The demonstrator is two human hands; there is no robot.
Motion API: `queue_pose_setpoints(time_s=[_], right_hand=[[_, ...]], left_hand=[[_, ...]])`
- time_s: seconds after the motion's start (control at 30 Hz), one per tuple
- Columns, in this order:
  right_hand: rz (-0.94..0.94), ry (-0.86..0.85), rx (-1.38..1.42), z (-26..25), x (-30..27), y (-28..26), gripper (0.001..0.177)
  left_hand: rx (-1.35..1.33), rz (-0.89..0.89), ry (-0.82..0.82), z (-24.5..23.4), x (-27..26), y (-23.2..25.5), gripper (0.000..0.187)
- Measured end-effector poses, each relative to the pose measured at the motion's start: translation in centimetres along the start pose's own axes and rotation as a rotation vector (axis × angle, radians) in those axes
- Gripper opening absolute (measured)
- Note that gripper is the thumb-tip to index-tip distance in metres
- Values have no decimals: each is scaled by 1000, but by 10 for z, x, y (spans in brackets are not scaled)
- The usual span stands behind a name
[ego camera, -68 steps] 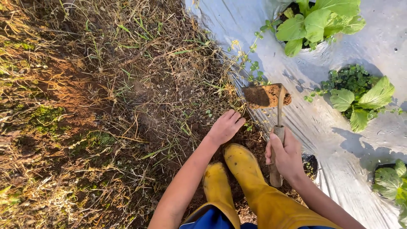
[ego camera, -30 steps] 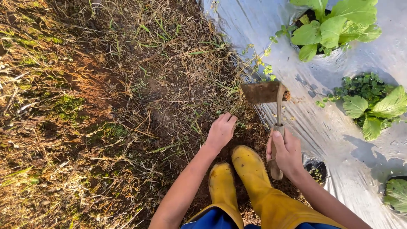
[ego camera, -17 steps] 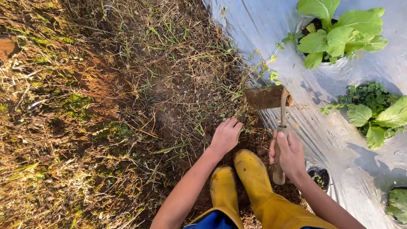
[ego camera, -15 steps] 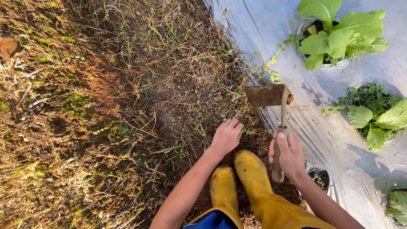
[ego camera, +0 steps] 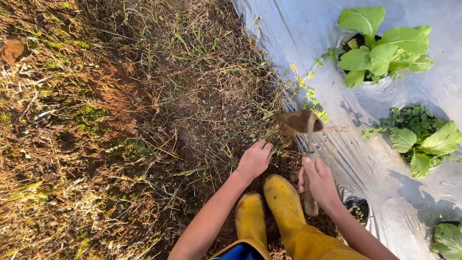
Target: The person uses a hoe to loosen the soil and remove weeds along the edge of a garden bed covered with plastic mulch. The person repeatedly strikes the ground with the tool and pulls out the uprooted vegetation by hand.
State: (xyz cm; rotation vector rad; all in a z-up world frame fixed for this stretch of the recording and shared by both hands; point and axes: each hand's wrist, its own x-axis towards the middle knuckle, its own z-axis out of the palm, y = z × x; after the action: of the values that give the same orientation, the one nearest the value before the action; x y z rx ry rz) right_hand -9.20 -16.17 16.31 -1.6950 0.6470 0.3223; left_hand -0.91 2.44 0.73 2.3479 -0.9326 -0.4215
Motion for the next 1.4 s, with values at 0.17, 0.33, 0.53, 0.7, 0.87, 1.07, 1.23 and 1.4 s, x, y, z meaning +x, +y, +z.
queue_pose_setpoints(time_s=[0.17, 0.33, 0.53, 0.7, 0.87, 1.07, 1.23, 1.4], right_hand=[[59, 64, 47, -5, -9, -15, 39], [-48, 101, 169, -5, -6, -13, 36], [268, 15, 30, -4, -5, -20, 39], [72, 127, 119, -10, -7, -25, 37], [84, 54, 106, -7, 5, 7, 36], [240, 68, 110, -8, -3, -10, 43], [11, 130, 190, -14, -2, -5, 39], [122, -2, 50, -2, -1, 5, 43]], left_hand=[[-36, 15, 73, -4, -2, 7, 19], [-111, 82, 156, -8, -1, 20, 19], [-181, 138, 110, -2, -2, 23, 17], [-177, 139, 82, 0, -2, 25, 22], [-154, 176, 131, -5, 0, 30, 21], [-55, 193, 218, -19, 5, 39, 22], [-13, 1, 124, -2, 6, 28, 25], [124, -136, 75, 5, 6, 7, 19]])
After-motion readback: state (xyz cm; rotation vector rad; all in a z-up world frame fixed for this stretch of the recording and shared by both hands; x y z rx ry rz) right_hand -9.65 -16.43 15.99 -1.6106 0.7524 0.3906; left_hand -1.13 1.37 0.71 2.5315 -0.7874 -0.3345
